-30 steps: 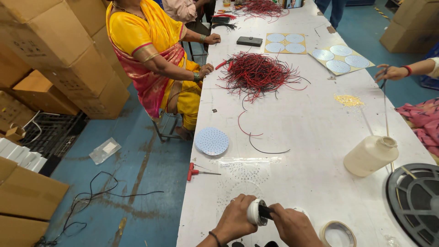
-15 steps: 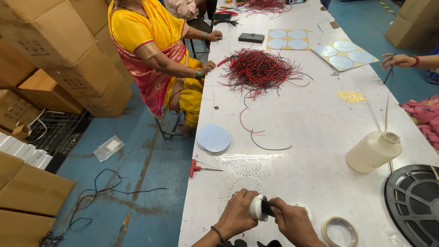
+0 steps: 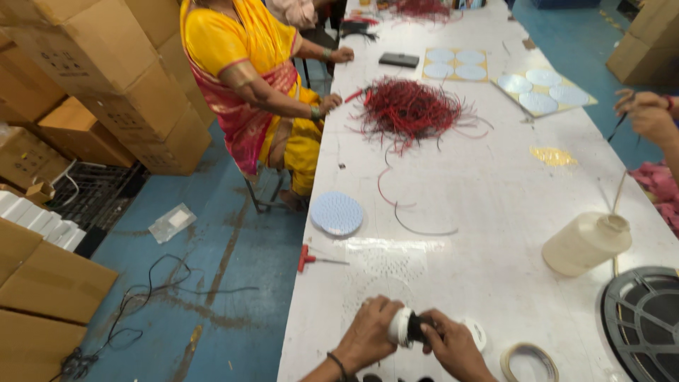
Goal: The person repeatedly scoops a gray paste from a small white container using a black rectangular card and spreads it onto a clear plastic sheet on the table. They also use a red-handled screwdriver to stir the paste inside the container.
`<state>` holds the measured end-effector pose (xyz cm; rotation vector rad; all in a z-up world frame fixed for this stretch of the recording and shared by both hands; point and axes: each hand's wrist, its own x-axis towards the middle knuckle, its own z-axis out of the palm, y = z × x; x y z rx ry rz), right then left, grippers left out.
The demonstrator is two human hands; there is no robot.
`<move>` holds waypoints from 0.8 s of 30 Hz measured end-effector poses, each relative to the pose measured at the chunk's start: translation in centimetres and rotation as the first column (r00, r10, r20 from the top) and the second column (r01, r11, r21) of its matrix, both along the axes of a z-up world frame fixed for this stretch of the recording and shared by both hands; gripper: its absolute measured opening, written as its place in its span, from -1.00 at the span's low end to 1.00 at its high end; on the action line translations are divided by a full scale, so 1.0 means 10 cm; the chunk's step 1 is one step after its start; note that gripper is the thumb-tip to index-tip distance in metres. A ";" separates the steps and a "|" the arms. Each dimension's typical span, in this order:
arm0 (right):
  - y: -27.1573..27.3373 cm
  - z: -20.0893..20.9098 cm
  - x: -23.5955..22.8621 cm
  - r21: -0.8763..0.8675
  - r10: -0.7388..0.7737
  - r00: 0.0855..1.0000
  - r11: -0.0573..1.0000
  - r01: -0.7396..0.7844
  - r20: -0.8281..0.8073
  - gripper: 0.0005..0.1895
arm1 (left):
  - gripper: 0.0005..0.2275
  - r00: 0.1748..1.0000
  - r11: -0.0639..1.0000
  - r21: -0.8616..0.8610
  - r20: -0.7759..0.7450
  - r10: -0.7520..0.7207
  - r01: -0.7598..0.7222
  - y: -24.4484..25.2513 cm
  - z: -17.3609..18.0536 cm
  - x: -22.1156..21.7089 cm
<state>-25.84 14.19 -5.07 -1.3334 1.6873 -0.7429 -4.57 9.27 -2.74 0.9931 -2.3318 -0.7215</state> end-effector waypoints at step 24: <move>-0.12 -0.18 0.08 0.243 -0.111 0.918 0.970 0.016 0.382 -0.70 | -0.41 0.997 0.980 -0.193 0.065 -0.028 0.040 -0.03 -0.04 0.20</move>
